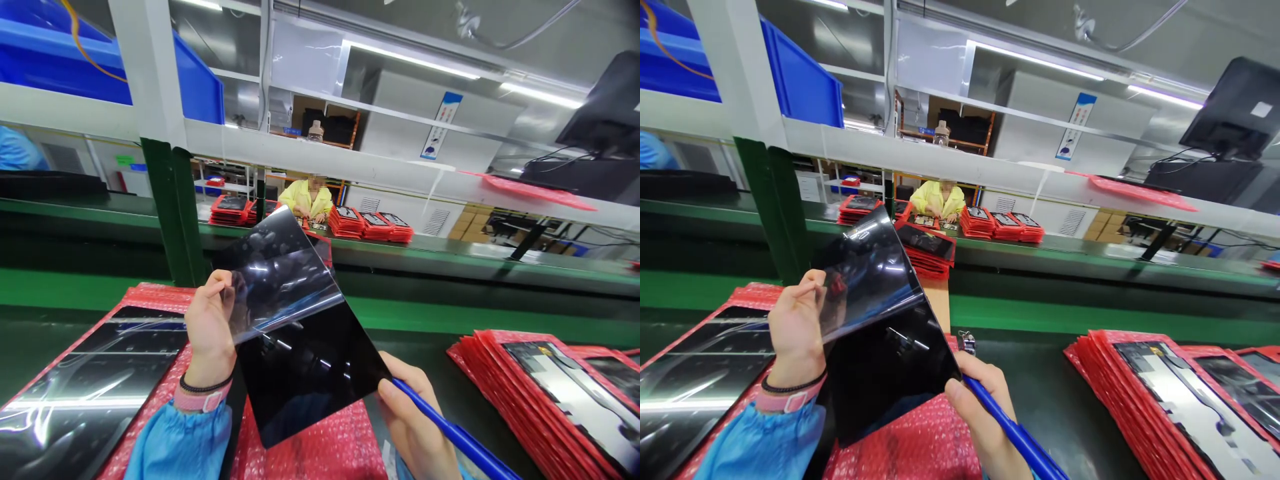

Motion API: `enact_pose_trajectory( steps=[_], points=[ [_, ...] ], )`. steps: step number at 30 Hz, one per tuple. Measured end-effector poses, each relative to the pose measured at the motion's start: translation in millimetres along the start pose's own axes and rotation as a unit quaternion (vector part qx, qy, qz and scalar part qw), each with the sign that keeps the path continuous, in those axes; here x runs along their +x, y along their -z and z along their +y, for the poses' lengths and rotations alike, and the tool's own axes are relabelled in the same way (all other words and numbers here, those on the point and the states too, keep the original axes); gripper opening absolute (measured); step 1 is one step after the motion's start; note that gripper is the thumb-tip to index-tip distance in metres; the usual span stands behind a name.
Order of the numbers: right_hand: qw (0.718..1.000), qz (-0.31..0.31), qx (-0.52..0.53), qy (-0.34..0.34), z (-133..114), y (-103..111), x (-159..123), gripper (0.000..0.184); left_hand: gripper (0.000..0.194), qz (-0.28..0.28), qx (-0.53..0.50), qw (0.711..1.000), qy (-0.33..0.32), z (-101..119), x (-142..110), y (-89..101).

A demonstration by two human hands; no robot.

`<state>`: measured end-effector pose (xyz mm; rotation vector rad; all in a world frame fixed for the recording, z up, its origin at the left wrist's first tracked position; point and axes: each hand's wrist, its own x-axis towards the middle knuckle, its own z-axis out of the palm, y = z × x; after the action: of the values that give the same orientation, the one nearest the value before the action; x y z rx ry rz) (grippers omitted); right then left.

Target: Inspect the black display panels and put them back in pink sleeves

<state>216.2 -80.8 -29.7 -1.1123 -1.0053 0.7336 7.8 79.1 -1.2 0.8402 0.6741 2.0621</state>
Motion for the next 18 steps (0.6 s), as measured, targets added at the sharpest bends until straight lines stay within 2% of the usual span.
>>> enact_pose_trajectory(
  steps=[5, 10, 14, 18],
  points=[
    [0.998, 0.032, 0.029, -0.047, -6, -5, 1, 0.03, 0.022, -0.026, -0.035, 0.999, 0.033, 5, -1, -0.3],
    [0.994, 0.059, -0.01, -0.091, -7, -6, 9, 0.038, 0.017, -0.085, -0.026, 0.994, 0.064, 10, -12, -3.1],
    [0.996, 0.046, 0.009, -0.082, -1, -3, 12, 0.038, 0.02, -0.185, -0.023, 0.978, 0.089, 14, -26, -6.7],
    [0.998, 0.045, -0.018, -0.041, -11, -10, 7, 0.038, 0.022, -0.222, -0.024, 0.971, 0.09, 17, -35, -7.1]
  ],
)
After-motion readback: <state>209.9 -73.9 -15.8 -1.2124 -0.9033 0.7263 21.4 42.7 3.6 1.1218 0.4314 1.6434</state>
